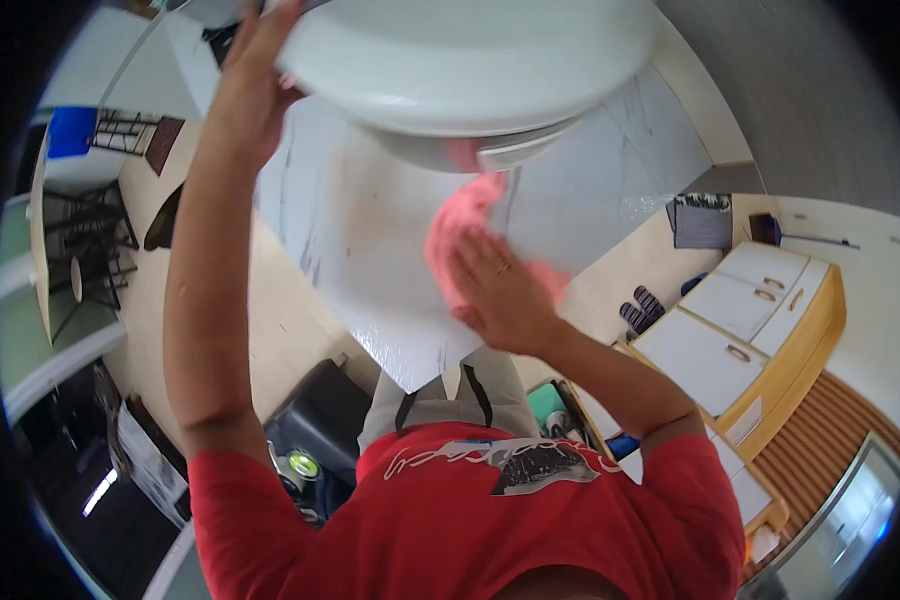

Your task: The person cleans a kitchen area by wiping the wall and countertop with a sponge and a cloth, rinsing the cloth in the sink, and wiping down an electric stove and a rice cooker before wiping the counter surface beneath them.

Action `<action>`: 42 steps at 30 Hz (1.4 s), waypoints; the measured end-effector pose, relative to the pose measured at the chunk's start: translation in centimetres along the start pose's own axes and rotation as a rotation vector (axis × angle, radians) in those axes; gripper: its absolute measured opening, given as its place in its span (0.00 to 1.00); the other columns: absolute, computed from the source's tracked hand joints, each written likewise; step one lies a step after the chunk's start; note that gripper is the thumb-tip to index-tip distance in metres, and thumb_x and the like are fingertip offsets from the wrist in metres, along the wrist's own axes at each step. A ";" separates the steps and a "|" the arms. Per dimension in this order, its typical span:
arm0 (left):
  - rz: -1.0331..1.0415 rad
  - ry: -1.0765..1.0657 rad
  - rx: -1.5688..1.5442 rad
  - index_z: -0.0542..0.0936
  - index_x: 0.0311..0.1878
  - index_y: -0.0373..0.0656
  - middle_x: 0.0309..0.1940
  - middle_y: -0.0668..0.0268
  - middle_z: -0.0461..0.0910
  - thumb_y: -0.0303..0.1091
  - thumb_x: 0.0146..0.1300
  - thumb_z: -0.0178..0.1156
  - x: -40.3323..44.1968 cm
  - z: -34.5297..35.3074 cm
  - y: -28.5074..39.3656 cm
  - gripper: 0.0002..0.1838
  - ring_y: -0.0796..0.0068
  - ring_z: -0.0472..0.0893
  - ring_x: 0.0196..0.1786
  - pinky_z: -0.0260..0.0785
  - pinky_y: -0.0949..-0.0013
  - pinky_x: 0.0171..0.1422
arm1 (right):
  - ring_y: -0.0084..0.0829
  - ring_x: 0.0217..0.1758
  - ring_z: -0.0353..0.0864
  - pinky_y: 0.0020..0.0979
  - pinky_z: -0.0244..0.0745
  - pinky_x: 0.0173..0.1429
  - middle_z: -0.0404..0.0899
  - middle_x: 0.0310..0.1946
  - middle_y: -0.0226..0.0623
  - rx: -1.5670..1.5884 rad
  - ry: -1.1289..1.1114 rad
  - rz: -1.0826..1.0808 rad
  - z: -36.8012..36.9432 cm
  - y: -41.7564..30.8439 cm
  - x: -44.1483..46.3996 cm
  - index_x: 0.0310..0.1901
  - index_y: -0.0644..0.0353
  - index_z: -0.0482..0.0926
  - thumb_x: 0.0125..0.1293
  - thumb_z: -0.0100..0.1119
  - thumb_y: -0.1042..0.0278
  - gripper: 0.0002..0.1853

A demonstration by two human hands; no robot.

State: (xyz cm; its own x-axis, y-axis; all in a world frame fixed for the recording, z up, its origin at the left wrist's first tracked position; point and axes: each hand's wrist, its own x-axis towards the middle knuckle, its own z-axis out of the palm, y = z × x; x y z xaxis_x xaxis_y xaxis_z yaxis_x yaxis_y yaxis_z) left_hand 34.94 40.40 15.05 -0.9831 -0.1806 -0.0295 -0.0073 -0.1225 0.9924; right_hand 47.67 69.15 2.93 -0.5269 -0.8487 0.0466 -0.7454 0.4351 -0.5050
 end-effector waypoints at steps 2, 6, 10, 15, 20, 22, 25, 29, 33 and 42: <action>0.013 0.066 0.048 0.65 0.63 0.44 0.54 0.64 0.72 0.49 0.64 0.53 0.0 2.9 0.7 0.28 0.74 0.71 0.55 0.64 0.68 0.57 | 0.52 0.71 0.48 0.49 0.44 0.71 0.54 0.64 0.57 -0.115 -0.049 -0.107 1.0 0.0 0.3 0.62 0.65 0.62 0.60 0.51 0.50 0.33; -0.105 0.015 0.081 0.33 0.69 0.34 0.65 0.47 0.58 0.61 0.51 0.62 1.8 3.7 1.0 0.61 0.55 0.64 0.63 0.61 0.57 0.62 | 0.53 0.70 0.48 0.50 0.44 0.71 0.53 0.64 0.60 -0.226 0.018 0.042 -1.5 0.7 4.0 0.63 0.60 0.62 0.59 0.51 0.49 0.33; 0.126 0.009 -0.054 0.32 0.68 0.30 0.57 0.45 0.67 0.61 0.54 0.59 0.9 5.4 1.6 0.60 0.60 0.72 0.55 0.60 0.68 0.61 | 0.58 0.69 0.48 0.51 0.44 0.70 0.49 0.64 0.67 -0.297 0.122 0.007 1.4 0.3 11.1 0.65 0.64 0.57 0.62 0.49 0.48 0.36; 0.720 0.249 0.793 0.66 0.62 0.42 0.54 0.60 0.73 0.46 0.56 0.62 1.9 -5.5 -3.4 0.33 0.65 0.72 0.55 0.66 0.64 0.56 | 0.55 0.68 0.53 0.45 0.48 0.70 0.55 0.63 0.60 -0.263 0.326 0.203 3.6 -1.4 19.6 0.60 0.70 0.61 0.62 0.50 0.54 0.31; 0.719 0.176 1.363 0.70 0.60 0.54 0.52 0.62 0.74 0.36 0.47 0.66 2.7 -15.7 -8.7 0.33 0.50 0.72 0.53 0.70 0.57 0.51 | 0.47 0.66 0.58 0.42 0.54 0.69 0.63 0.61 0.46 -0.048 0.197 0.048 6.7 -9.3 20.6 0.57 0.64 0.67 0.56 0.53 0.71 0.24; 0.583 -0.075 1.362 0.71 0.59 0.53 0.47 0.60 0.75 0.31 0.46 0.65 3.2 -17.5 -10.1 0.32 0.53 0.74 0.49 0.72 0.58 0.46 | 0.46 0.68 0.57 0.45 0.51 0.70 0.63 0.61 0.44 0.011 0.163 0.167 7.0 -10.3 17.4 0.57 0.64 0.67 0.53 0.55 0.72 0.26; 0.695 -0.110 1.013 0.76 0.54 0.47 0.38 0.58 0.76 0.25 0.46 0.62 3.9 -19.2 -10.6 0.26 0.60 0.77 0.41 0.73 0.64 0.41 | 0.47 0.69 0.54 0.52 0.47 0.69 0.60 0.63 0.45 -0.230 0.308 0.454 6.4 -9.2 11.7 0.61 0.62 0.63 0.56 0.53 0.69 0.29; 0.459 -0.059 0.463 0.81 0.43 0.37 0.31 0.61 0.77 0.22 0.50 0.59 3.2 -20.8 -3.9 0.14 0.75 0.75 0.32 0.68 0.74 0.37 | 0.53 0.69 0.51 0.54 0.46 0.69 0.57 0.63 0.55 -0.441 0.449 0.645 6.4 -5.8 13.7 0.62 0.67 0.60 0.60 0.49 0.63 0.29; 0.516 0.106 0.133 0.80 0.42 0.35 0.33 0.66 0.79 0.25 0.52 0.61 5.1 -24.6 1.5 0.13 0.79 0.75 0.34 0.68 0.74 0.40 | 0.60 0.66 0.52 0.53 0.46 0.69 0.54 0.63 0.59 -0.469 0.477 0.509 6.5 -1.3 25.1 0.62 0.70 0.57 0.61 0.49 0.62 0.30; 0.723 0.518 -0.082 0.79 0.42 0.33 0.35 0.67 0.78 0.22 0.56 0.56 18.4 -34.1 6.7 0.10 0.79 0.77 0.39 0.68 0.77 0.46 | 0.42 0.56 0.68 0.42 0.59 0.63 0.71 0.51 0.39 0.102 0.401 0.151 7.7 -9.6 28.2 0.51 0.56 0.74 0.52 0.58 0.78 0.22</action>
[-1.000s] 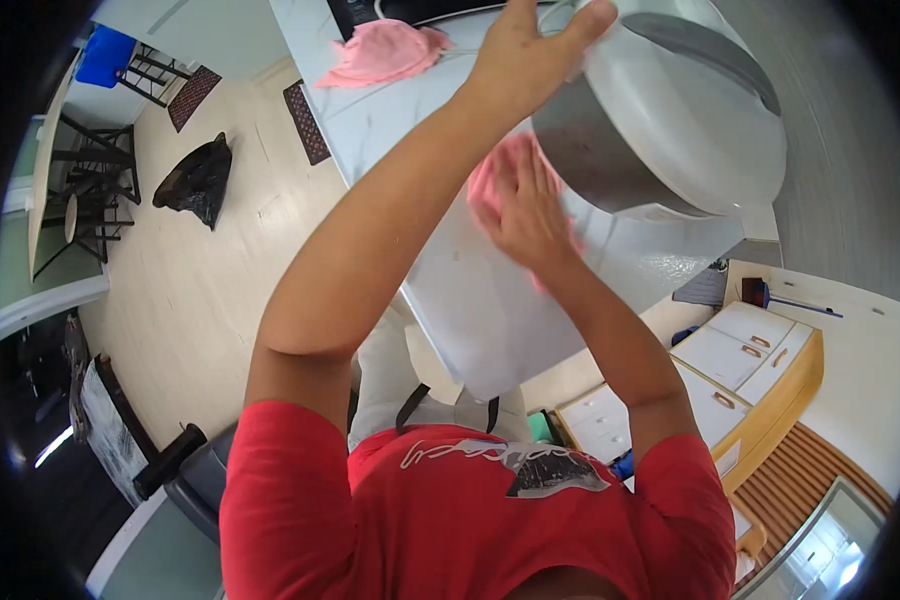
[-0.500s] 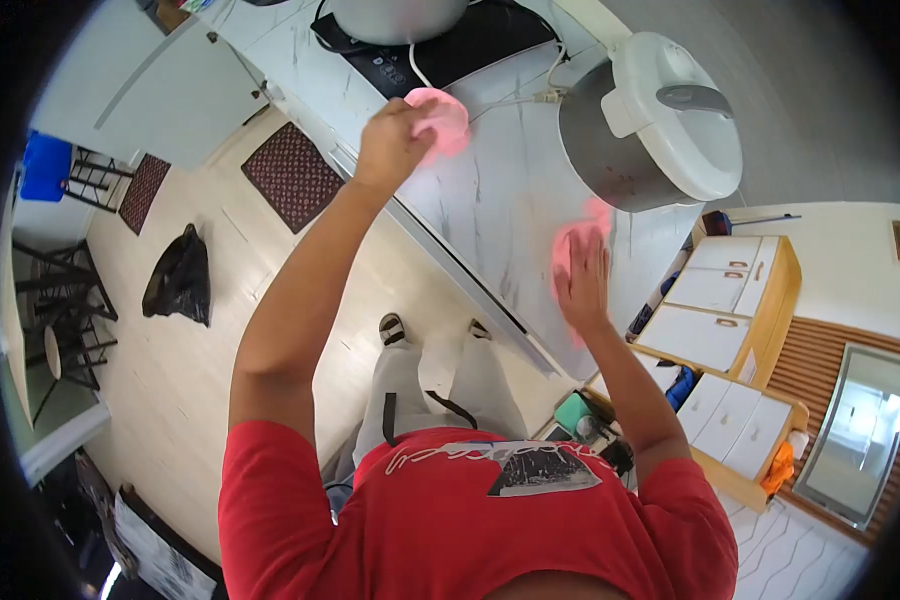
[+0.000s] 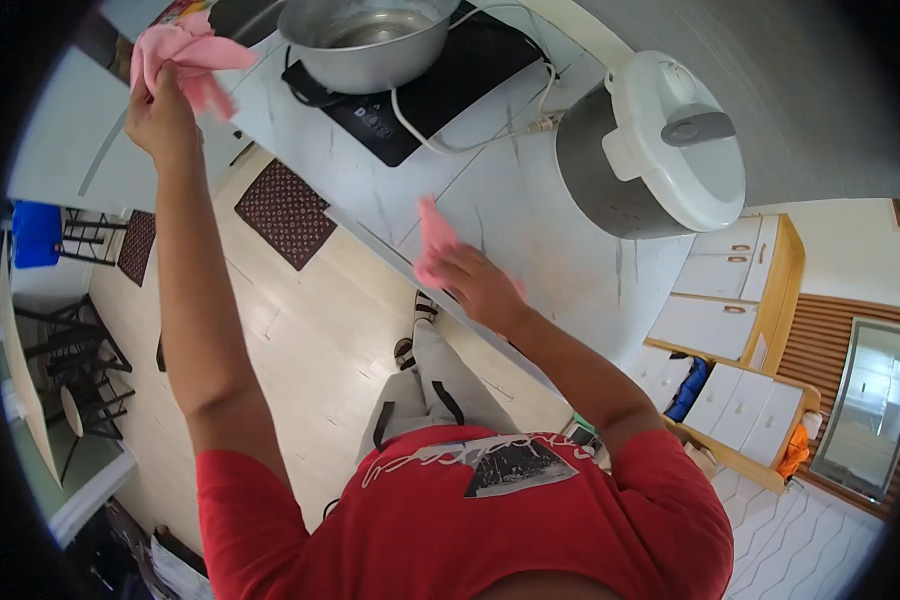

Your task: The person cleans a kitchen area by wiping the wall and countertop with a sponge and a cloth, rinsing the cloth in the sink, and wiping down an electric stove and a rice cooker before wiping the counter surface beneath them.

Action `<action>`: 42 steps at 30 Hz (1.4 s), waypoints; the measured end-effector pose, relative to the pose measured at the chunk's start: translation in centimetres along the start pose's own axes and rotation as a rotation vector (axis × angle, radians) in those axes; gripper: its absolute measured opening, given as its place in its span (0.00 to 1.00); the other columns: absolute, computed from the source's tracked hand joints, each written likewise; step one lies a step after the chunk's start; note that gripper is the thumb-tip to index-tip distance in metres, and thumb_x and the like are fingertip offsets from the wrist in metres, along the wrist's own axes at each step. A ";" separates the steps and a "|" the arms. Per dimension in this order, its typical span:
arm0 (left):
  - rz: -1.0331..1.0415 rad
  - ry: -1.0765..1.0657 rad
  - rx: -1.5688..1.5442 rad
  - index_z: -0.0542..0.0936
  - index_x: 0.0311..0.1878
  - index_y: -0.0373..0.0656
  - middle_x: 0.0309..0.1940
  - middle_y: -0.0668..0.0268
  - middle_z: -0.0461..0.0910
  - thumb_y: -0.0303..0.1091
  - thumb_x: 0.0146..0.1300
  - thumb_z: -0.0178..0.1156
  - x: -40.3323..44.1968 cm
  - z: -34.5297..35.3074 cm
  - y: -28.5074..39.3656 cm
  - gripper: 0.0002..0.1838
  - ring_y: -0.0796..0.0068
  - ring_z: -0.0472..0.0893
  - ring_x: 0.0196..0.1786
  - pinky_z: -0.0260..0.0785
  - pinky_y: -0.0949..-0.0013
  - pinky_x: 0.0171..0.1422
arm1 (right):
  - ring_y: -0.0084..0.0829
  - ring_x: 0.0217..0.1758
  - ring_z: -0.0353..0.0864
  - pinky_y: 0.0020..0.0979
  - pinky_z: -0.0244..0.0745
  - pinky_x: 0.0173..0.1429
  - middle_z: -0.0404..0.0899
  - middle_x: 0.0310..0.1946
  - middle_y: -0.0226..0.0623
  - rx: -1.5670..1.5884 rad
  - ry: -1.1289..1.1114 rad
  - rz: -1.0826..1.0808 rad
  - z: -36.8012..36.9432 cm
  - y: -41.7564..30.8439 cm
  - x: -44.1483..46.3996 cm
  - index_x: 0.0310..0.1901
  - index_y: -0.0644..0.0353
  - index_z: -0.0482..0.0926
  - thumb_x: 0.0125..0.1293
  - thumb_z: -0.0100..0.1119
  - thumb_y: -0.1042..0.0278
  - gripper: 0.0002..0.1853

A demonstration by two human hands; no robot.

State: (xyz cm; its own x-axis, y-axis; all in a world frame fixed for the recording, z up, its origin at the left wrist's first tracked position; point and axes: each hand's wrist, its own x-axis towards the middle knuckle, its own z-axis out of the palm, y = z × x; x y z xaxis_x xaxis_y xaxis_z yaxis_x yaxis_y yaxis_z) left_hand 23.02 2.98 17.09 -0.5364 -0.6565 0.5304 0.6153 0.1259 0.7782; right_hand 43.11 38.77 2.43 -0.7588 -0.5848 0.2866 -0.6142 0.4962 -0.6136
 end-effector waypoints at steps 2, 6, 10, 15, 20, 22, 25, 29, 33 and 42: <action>0.013 -0.105 0.113 0.74 0.51 0.31 0.42 0.62 0.77 0.24 0.61 0.55 2.1 1.1 -4.0 0.15 0.76 0.77 0.43 0.71 0.74 0.49 | 0.41 0.54 0.69 0.39 0.64 0.56 0.72 0.48 0.36 -0.142 -0.046 0.093 -2.4 -0.1 -3.7 0.47 0.53 0.75 0.50 0.60 0.74 0.19; -0.400 -0.381 0.091 0.73 0.54 0.34 0.46 0.64 0.75 0.25 0.60 0.53 5.1 1.9 -13.7 0.18 0.76 0.75 0.47 0.68 0.75 0.51 | 0.40 0.42 0.76 0.38 0.70 0.45 0.78 0.34 0.35 -0.356 0.088 0.420 -6.6 2.2 -8.9 0.43 0.51 0.78 0.50 0.62 0.71 0.16; -0.539 -0.361 0.236 0.63 0.64 0.35 0.49 0.61 0.74 0.32 0.62 0.54 1.8 2.7 -12.9 0.27 0.75 0.74 0.50 0.66 0.73 0.55 | 0.39 0.31 0.75 0.36 0.71 0.37 0.75 0.24 0.37 -0.265 0.304 0.874 -11.3 1.8 -9.1 0.34 0.58 0.79 0.53 0.61 0.68 0.07; -0.382 -0.372 0.459 0.66 0.63 0.39 0.32 0.65 0.78 0.33 0.67 0.47 -11.2 -2.6 -8.0 0.22 0.84 0.73 0.29 0.67 0.78 0.32 | 0.29 0.24 0.74 0.29 0.71 0.29 0.76 0.22 0.41 -0.639 0.728 0.608 -23.3 -3.5 -3.2 0.41 0.64 0.79 0.58 0.53 0.72 0.11; 0.103 -1.182 0.350 0.80 0.44 0.43 0.45 0.63 0.77 0.20 0.48 0.58 -17.8 2.9 -1.2 0.17 0.64 0.75 0.48 0.68 0.63 0.50 | 0.40 0.35 0.79 0.38 0.73 0.40 0.77 0.33 0.43 -0.878 0.085 0.834 -32.9 0.1 4.6 0.63 0.32 0.62 0.54 0.59 0.71 0.35; 0.295 -1.292 0.380 0.79 0.47 0.44 0.46 0.64 0.77 0.22 0.47 0.59 -18.0 5.8 -2.0 0.20 0.63 0.72 0.53 0.62 0.60 0.58 | 0.39 0.38 0.79 0.38 0.74 0.43 0.77 0.36 0.42 -0.967 -0.024 0.843 -32.9 2.1 4.9 0.62 0.32 0.64 0.52 0.59 0.72 0.34; 0.659 -1.381 0.559 0.78 0.50 0.45 0.43 0.66 0.76 0.25 0.47 0.59 -18.6 8.4 -5.1 0.22 0.63 0.73 0.52 0.61 0.61 0.57 | 0.39 0.39 0.80 0.38 0.75 0.45 0.78 0.35 0.37 -0.929 0.042 0.936 -31.6 1.9 5.4 0.51 0.41 0.71 0.49 0.61 0.74 0.26; 0.724 -1.693 0.587 0.76 0.53 0.46 0.40 0.66 0.75 0.25 0.49 0.57 -17.9 9.3 -6.5 0.23 0.64 0.74 0.45 0.62 0.61 0.53 | 0.39 0.35 0.82 0.39 0.76 0.41 0.81 0.28 0.34 -0.963 0.092 1.016 -29.5 -1.3 4.4 0.48 0.41 0.73 0.47 0.61 0.72 0.24; 0.350 -1.604 0.254 0.76 0.54 0.47 0.36 0.61 0.75 0.22 0.51 0.55 -17.0 12.4 -2.7 0.24 0.60 0.77 0.32 0.70 0.62 0.41 | 0.37 0.35 0.82 0.36 0.76 0.40 0.82 0.28 0.37 -0.950 0.064 1.132 -28.0 -4.9 4.5 0.47 0.45 0.75 0.41 0.65 0.68 0.25; -0.091 -1.229 -0.122 0.74 0.57 0.48 0.30 0.53 0.77 0.24 0.61 0.50 -16.0 26.0 5.7 0.20 0.67 0.78 0.31 0.69 0.69 0.40 | 0.41 0.39 0.81 0.40 0.76 0.44 0.82 0.30 0.41 -1.018 0.317 1.315 -24.0 -6.3 5.1 0.47 0.48 0.76 0.45 0.62 0.61 0.23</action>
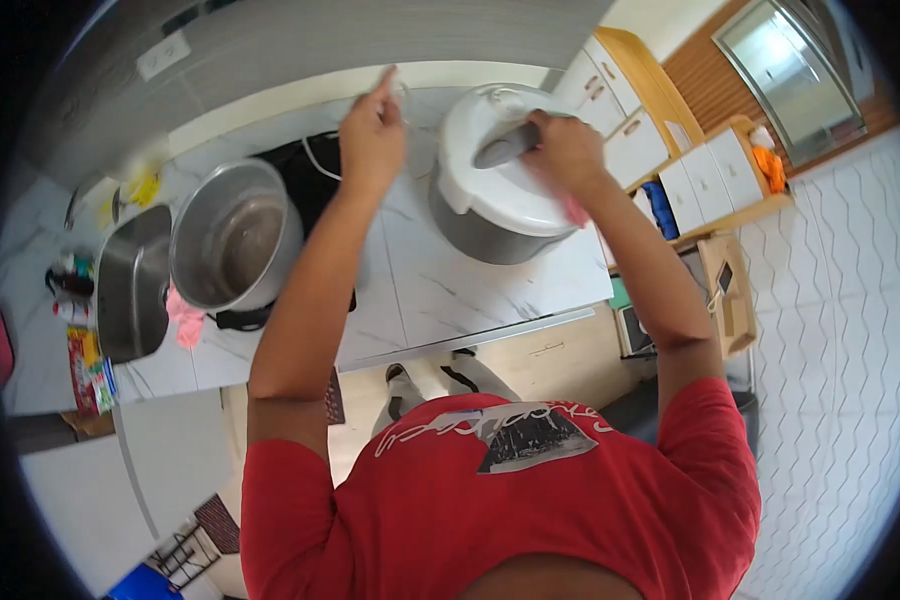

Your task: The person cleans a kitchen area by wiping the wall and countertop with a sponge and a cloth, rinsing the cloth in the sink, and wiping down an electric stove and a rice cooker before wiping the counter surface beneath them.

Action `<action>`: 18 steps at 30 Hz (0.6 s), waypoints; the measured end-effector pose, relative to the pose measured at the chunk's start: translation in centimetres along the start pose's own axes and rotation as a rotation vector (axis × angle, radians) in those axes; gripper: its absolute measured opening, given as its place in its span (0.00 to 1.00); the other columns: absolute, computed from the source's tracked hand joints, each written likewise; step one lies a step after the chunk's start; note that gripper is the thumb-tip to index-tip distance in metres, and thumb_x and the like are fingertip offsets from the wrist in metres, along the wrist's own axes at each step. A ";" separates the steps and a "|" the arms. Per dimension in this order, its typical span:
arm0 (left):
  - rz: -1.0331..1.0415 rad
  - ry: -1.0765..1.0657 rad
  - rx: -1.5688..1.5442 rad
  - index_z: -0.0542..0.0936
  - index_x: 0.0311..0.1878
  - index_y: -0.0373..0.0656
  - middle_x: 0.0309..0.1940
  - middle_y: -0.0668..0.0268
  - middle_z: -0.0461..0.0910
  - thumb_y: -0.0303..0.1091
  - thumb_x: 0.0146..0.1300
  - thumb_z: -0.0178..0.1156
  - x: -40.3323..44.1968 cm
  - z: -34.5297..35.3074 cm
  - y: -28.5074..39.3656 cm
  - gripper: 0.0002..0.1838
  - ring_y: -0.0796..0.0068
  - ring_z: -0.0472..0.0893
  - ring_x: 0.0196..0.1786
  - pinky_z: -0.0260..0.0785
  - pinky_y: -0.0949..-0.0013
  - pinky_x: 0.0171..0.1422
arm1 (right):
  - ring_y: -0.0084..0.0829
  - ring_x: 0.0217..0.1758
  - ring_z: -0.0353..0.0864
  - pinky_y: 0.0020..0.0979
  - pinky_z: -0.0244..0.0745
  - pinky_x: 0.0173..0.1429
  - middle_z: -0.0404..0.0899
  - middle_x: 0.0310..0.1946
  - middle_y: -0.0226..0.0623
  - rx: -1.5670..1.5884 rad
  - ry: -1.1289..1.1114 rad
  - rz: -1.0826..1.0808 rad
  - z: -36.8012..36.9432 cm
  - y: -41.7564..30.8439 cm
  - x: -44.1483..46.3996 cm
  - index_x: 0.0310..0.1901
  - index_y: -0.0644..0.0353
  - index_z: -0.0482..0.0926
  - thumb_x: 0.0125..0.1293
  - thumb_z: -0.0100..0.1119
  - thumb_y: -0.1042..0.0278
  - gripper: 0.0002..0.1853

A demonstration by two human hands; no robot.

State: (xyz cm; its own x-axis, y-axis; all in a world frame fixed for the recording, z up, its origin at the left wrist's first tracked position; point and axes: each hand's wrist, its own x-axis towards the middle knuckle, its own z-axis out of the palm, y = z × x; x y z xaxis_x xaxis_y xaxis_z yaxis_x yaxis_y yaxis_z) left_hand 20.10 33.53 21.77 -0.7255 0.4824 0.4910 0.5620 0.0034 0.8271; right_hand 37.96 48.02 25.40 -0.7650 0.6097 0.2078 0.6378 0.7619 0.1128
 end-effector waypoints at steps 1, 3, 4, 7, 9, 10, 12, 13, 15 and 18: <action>0.024 0.022 -0.221 0.75 0.56 0.47 0.36 0.53 0.79 0.24 0.62 0.48 1.9 1.2 -0.9 0.19 0.67 0.79 0.34 0.69 0.70 0.43 | 0.43 0.41 0.80 0.42 0.76 0.44 0.82 0.31 0.42 0.084 -0.009 -0.013 0.3 0.3 -0.1 0.50 0.51 0.75 0.45 0.62 0.62 0.25; 0.176 0.016 -0.116 0.77 0.53 0.47 0.42 0.56 0.78 0.22 0.59 0.48 5.0 2.1 0.9 0.20 0.64 0.79 0.41 0.70 0.69 0.47 | 0.39 0.35 0.82 0.37 0.76 0.41 0.80 0.28 0.45 0.481 0.025 -0.044 -0.6 2.3 -1.0 0.49 0.58 0.75 0.47 0.60 0.65 0.23; 0.252 -0.025 -0.044 0.78 0.52 0.47 0.44 0.57 0.78 0.21 0.57 0.48 6.4 2.5 1.1 0.20 0.62 0.79 0.44 0.70 0.68 0.49 | 0.38 0.33 0.82 0.35 0.76 0.39 0.81 0.28 0.46 0.719 0.005 -0.008 -1.8 3.2 -1.9 0.48 0.59 0.75 0.49 0.59 0.66 0.21; 0.471 -0.075 0.228 0.79 0.50 0.47 0.46 0.60 0.77 0.21 0.55 0.48 8.6 5.3 0.4 0.20 0.59 0.77 0.47 0.69 0.66 0.51 | 0.30 0.27 0.81 0.30 0.75 0.32 0.80 0.26 0.42 1.003 0.172 0.307 0.4 9.8 -4.3 0.45 0.63 0.77 0.53 0.57 0.67 0.18; 0.435 -0.131 0.352 0.79 0.49 0.47 0.47 0.59 0.77 0.22 0.55 0.48 8.5 7.0 1.0 0.20 0.58 0.76 0.49 0.68 0.65 0.53 | 0.26 0.24 0.79 0.27 0.73 0.27 0.79 0.24 0.38 1.297 0.403 0.501 8.0 14.9 -5.6 0.40 0.66 0.77 0.57 0.54 0.65 0.13; 0.375 -0.177 0.470 0.80 0.49 0.48 0.48 0.59 0.76 0.23 0.55 0.47 8.2 7.9 1.0 0.19 0.58 0.75 0.51 0.68 0.64 0.55 | 0.27 0.23 0.79 0.27 0.73 0.27 0.79 0.24 0.38 1.332 0.365 0.591 11.7 15.8 -6.4 0.39 0.66 0.77 0.58 0.53 0.64 0.13; 0.388 -0.256 0.540 0.79 0.50 0.47 0.50 0.58 0.75 0.26 0.56 0.48 8.5 9.7 -1.0 0.19 0.58 0.75 0.52 0.66 0.65 0.57 | 0.30 0.24 0.79 0.30 0.75 0.29 0.79 0.26 0.41 1.406 0.244 0.840 15.0 14.7 -9.1 0.38 0.65 0.75 0.62 0.49 0.61 0.14; 0.386 -0.323 0.600 0.78 0.52 0.46 0.52 0.57 0.75 0.28 0.58 0.49 8.8 10.5 -1.9 0.18 0.59 0.75 0.54 0.65 0.66 0.58 | 0.33 0.34 0.80 0.33 0.75 0.39 0.79 0.33 0.44 1.300 0.124 0.746 18.0 14.5 -9.9 0.40 0.65 0.74 0.64 0.47 0.59 0.15; 0.316 -0.413 0.580 0.76 0.54 0.45 0.54 0.56 0.74 0.34 0.59 0.50 9.1 11.7 -2.8 0.19 0.60 0.74 0.56 0.64 0.67 0.60 | 0.34 0.48 0.77 0.34 0.69 0.53 0.77 0.45 0.44 1.471 0.000 0.532 23.5 12.7 -10.8 0.48 0.65 0.74 0.66 0.47 0.58 0.18; 0.182 -0.496 0.598 0.72 0.58 0.43 0.55 0.56 0.73 0.45 0.60 0.53 7.0 12.9 1.2 0.25 0.62 0.72 0.58 0.62 0.67 0.62 | 0.32 0.40 0.78 0.31 0.72 0.47 0.80 0.40 0.38 1.606 -0.025 0.459 22.0 13.7 -9.6 0.48 0.64 0.75 0.63 0.53 0.60 0.18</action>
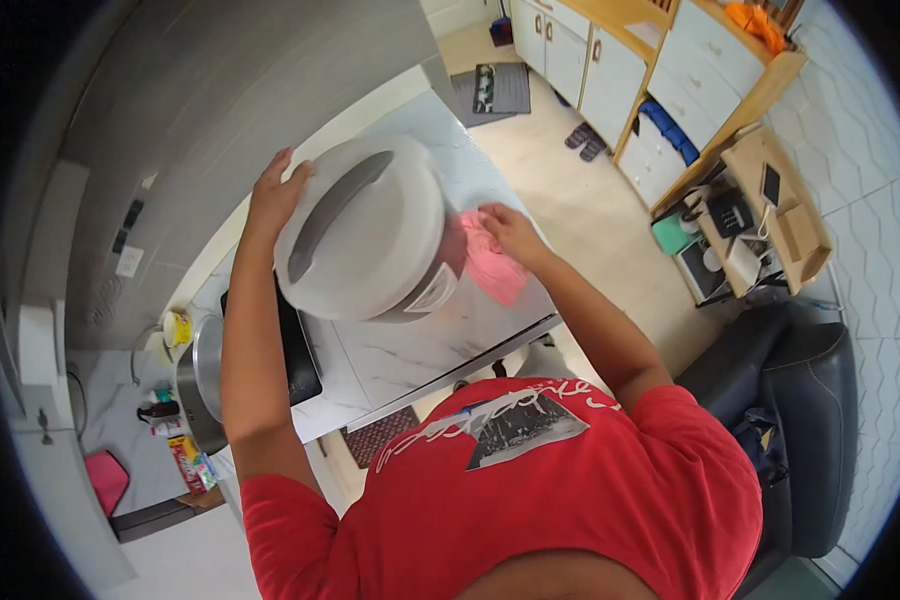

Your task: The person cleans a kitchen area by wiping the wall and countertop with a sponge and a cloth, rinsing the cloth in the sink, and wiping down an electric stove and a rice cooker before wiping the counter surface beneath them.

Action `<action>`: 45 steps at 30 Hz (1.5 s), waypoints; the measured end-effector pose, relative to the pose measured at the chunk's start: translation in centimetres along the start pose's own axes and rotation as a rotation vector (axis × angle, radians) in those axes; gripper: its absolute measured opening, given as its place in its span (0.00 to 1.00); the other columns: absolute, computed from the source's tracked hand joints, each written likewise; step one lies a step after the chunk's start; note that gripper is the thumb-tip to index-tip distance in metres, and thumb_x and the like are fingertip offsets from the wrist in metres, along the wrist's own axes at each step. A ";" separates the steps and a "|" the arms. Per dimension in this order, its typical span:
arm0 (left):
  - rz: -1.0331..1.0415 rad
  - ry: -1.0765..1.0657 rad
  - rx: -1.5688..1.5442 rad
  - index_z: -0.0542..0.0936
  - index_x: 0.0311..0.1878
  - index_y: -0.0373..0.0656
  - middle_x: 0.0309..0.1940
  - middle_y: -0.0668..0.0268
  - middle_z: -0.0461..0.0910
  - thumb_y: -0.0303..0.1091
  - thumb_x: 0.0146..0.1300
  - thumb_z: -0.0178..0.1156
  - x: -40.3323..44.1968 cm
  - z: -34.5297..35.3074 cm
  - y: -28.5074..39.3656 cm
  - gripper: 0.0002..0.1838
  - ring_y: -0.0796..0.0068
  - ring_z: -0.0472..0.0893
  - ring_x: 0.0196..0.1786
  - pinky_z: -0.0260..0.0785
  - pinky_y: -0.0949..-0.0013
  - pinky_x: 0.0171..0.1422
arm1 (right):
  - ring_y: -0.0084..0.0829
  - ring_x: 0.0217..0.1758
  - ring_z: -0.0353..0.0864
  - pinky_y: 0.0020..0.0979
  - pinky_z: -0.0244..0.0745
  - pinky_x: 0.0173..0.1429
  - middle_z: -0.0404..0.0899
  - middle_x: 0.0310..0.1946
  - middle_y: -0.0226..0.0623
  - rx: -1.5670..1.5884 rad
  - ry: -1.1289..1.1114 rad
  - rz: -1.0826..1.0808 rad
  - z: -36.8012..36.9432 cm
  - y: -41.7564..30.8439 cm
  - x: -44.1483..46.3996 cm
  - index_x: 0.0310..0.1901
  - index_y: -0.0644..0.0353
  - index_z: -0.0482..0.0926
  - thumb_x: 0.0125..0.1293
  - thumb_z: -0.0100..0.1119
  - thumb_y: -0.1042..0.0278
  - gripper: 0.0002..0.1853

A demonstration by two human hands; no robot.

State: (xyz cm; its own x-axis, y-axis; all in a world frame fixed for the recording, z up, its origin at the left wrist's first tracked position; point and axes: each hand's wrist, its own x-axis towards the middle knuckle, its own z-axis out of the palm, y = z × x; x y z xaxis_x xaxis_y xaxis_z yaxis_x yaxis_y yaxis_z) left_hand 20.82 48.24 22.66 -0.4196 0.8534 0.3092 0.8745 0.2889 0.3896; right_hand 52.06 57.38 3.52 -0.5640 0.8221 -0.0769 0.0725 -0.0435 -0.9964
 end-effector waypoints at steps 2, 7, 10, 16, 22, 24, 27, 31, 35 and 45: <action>-0.134 -0.058 -0.032 0.71 0.60 0.43 0.54 0.55 0.74 0.53 0.60 0.54 -2.0 -1.9 6.8 0.30 0.62 0.73 0.56 0.62 0.67 0.60 | 0.31 0.36 0.78 0.31 0.72 0.44 0.80 0.37 0.37 0.008 0.007 0.085 -1.3 2.2 4.7 0.46 0.65 0.76 0.62 0.54 0.60 0.17; -0.128 -0.105 0.402 0.74 0.57 0.45 0.44 0.52 0.78 0.59 0.55 0.57 -4.5 0.3 12.2 0.33 0.58 0.77 0.46 0.68 0.64 0.52 | 0.29 0.31 0.75 0.32 0.73 0.36 0.76 0.29 0.40 0.353 -0.220 0.530 1.6 1.6 12.5 0.38 0.66 0.76 0.61 0.53 0.60 0.14; -0.278 0.020 0.305 0.79 0.51 0.48 0.37 0.53 0.81 0.62 0.51 0.59 -5.8 1.3 11.3 0.32 0.57 0.80 0.40 0.70 0.62 0.48 | 0.32 0.32 0.75 0.33 0.73 0.39 0.76 0.29 0.41 0.450 -0.396 0.550 5.8 2.6 14.7 0.38 0.67 0.75 0.61 0.54 0.55 0.19; -0.105 0.158 0.288 0.82 0.46 0.47 0.33 0.55 0.82 0.51 0.43 0.69 -10.2 0.4 9.2 0.27 0.60 0.82 0.33 0.73 0.68 0.38 | 0.34 0.26 0.73 0.35 0.70 0.29 0.74 0.27 0.44 0.374 -0.579 0.791 8.7 0.8 14.7 0.38 0.65 0.75 0.61 0.57 0.53 0.20; -0.035 0.173 0.247 0.82 0.45 0.43 0.30 0.56 0.81 0.58 0.44 0.66 -13.1 -0.9 9.4 0.31 0.60 0.82 0.34 0.73 0.67 0.38 | 0.30 0.24 0.71 0.32 0.69 0.29 0.73 0.22 0.37 0.399 -0.615 0.600 13.4 2.1 13.9 0.32 0.64 0.78 0.61 0.57 0.47 0.22; -0.023 0.184 0.250 0.82 0.45 0.43 0.30 0.56 0.81 0.58 0.44 0.66 -13.1 -0.9 9.1 0.31 0.61 0.82 0.33 0.73 0.66 0.38 | 0.30 0.23 0.71 0.32 0.69 0.28 0.73 0.20 0.36 0.482 -0.456 0.666 15.7 2.7 14.1 0.29 0.62 0.78 0.61 0.58 0.51 0.19; -0.003 0.177 0.244 0.82 0.45 0.43 0.30 0.57 0.81 0.59 0.43 0.66 -13.0 -0.9 9.0 0.32 0.61 0.82 0.32 0.74 0.66 0.38 | 0.31 0.23 0.72 0.32 0.69 0.27 0.73 0.19 0.36 0.544 -0.306 0.724 16.8 2.9 14.5 0.23 0.61 0.78 0.60 0.59 0.59 0.14; 0.002 0.087 0.285 0.82 0.46 0.46 0.30 0.58 0.81 0.60 0.41 0.67 -13.0 -1.0 9.3 0.32 0.62 0.81 0.31 0.74 0.67 0.37 | 0.32 0.20 0.70 0.34 0.68 0.25 0.72 0.17 0.37 -0.583 -0.637 -0.416 13.8 4.5 20.3 0.17 0.58 0.73 0.60 0.54 0.65 0.15; 0.053 0.044 0.309 0.82 0.46 0.47 0.28 0.61 0.81 0.61 0.37 0.68 -13.1 -0.8 9.7 0.34 0.63 0.80 0.28 0.73 0.67 0.35 | 0.27 0.17 0.63 0.33 0.65 0.23 0.66 0.17 0.31 0.624 -0.295 0.528 12.4 -3.8 24.1 0.21 0.58 0.70 0.64 0.52 0.57 0.17; -0.382 0.341 -0.271 0.54 0.68 0.36 0.32 0.63 0.77 0.53 0.57 0.60 -7.9 -3.7 9.0 0.44 0.74 0.75 0.32 0.69 0.72 0.41 | 0.23 0.20 0.63 0.27 0.61 0.27 0.66 0.15 0.30 0.144 -0.611 -0.635 8.6 -29.3 12.7 0.23 0.62 0.75 0.64 0.51 0.51 0.21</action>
State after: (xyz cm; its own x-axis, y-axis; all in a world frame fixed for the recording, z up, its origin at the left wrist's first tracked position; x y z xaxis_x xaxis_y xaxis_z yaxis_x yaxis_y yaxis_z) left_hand 31.10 42.44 26.96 -0.7874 0.5095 0.3471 0.5706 0.3892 0.7232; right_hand 35.71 64.27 31.46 -0.8056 0.2708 0.5269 -0.4838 0.2128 -0.8489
